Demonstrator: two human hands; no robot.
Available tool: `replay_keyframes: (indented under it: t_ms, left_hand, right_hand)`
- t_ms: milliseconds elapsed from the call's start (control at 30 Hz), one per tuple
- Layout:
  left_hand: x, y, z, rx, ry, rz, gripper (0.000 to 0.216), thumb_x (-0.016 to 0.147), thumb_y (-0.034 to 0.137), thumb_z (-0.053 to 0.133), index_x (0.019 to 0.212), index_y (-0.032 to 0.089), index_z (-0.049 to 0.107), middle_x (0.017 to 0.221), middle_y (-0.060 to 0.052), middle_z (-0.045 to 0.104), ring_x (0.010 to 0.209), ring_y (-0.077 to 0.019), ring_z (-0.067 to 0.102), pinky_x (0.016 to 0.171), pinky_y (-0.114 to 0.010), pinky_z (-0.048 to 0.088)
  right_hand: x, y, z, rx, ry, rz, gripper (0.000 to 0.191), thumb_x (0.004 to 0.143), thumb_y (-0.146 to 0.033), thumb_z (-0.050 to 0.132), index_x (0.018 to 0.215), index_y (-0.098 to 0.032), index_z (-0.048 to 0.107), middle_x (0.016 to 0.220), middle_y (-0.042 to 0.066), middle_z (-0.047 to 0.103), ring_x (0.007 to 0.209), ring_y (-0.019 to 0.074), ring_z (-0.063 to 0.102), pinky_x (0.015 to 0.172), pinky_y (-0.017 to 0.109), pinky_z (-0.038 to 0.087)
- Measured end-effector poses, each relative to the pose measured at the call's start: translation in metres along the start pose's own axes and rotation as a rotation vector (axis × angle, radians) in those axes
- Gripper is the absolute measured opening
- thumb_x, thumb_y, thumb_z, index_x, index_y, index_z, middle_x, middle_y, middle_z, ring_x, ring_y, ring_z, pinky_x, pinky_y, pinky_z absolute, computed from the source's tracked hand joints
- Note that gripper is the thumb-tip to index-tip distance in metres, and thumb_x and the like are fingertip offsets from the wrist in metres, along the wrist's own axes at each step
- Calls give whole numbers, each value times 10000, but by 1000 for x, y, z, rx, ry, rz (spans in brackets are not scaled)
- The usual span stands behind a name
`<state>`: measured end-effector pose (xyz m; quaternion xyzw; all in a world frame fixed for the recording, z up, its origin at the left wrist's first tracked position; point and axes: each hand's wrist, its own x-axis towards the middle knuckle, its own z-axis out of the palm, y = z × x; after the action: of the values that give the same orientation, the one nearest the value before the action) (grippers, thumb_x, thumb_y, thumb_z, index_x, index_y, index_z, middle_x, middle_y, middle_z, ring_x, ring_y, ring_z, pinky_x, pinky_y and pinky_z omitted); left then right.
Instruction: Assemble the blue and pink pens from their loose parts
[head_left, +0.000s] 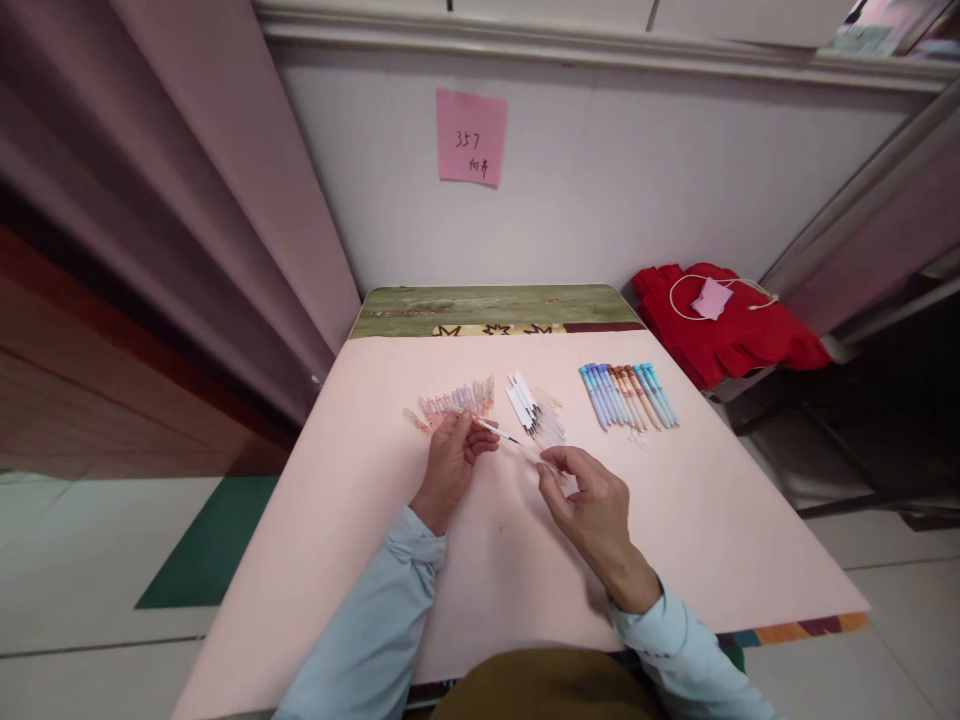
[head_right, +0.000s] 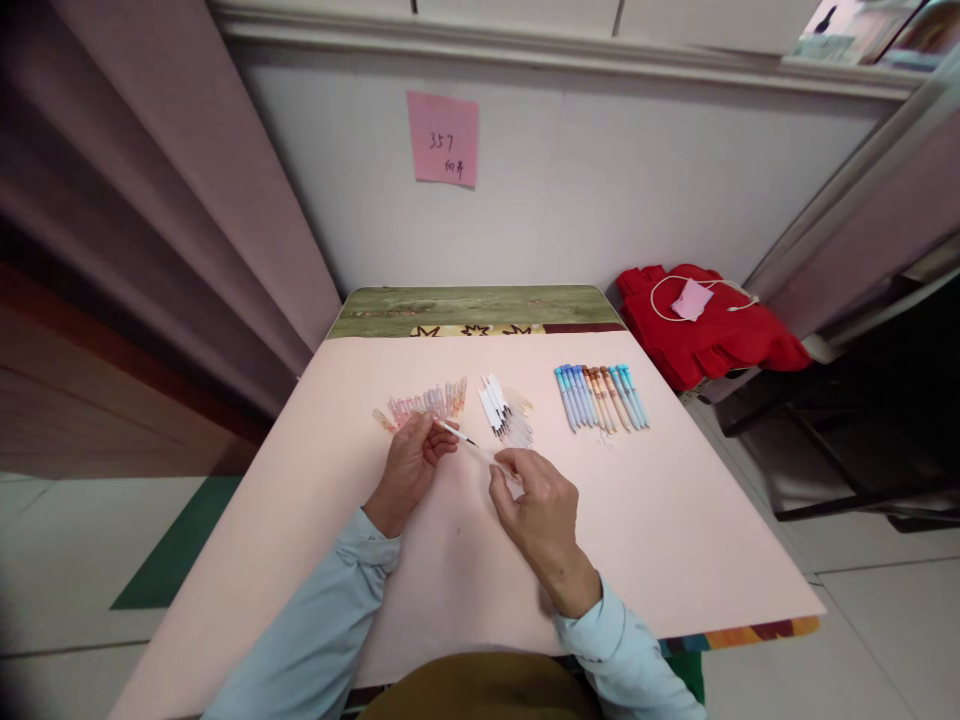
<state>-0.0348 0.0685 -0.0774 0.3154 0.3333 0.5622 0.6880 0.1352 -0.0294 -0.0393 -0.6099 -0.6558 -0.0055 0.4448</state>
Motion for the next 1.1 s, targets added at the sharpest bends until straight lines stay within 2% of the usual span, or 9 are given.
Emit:
replay_keyframes:
  t_ms: [233,500,933,1100]
  left_hand:
    - [-1,1,2,6,14,4,274,861,404,686,849,148,590,819,-70,736,620,-116,681,601,-217,559]
    - [0,0,1,9,7,-16,275,861,406,685,842,144,603,816,-69,735,631,-118,682,595,-218,561]
    - [-9,-1,12,6,-63,-91,321,836,435,707,843,133,599,873,-100,743,631,-126,685,594,-235,567]
    - [-9,-4,11,-29,-69,-100,310,824,424,725,858,145,595,812,-61,732,632,-132,690,590,-236,567]
  right_hand:
    - [1,-1,-3,-18,13,16,77,857,-222,592,853,-214,669,751,-19,685,631,118,614,503,213,431]
    - [1,-1,1,0,-7,27,98,857,-231,585,870,-214,681,778,-7,706,658,130,633,517,213,446]
    - [15,-3,23,53,-17,24,118,886,-252,586,910,-218,697,827,26,733,706,149,678,583,234,491]
    - [15,2,32,192,3,53,151,926,-282,578,990,-203,690,893,46,738,683,136,675,611,241,533]
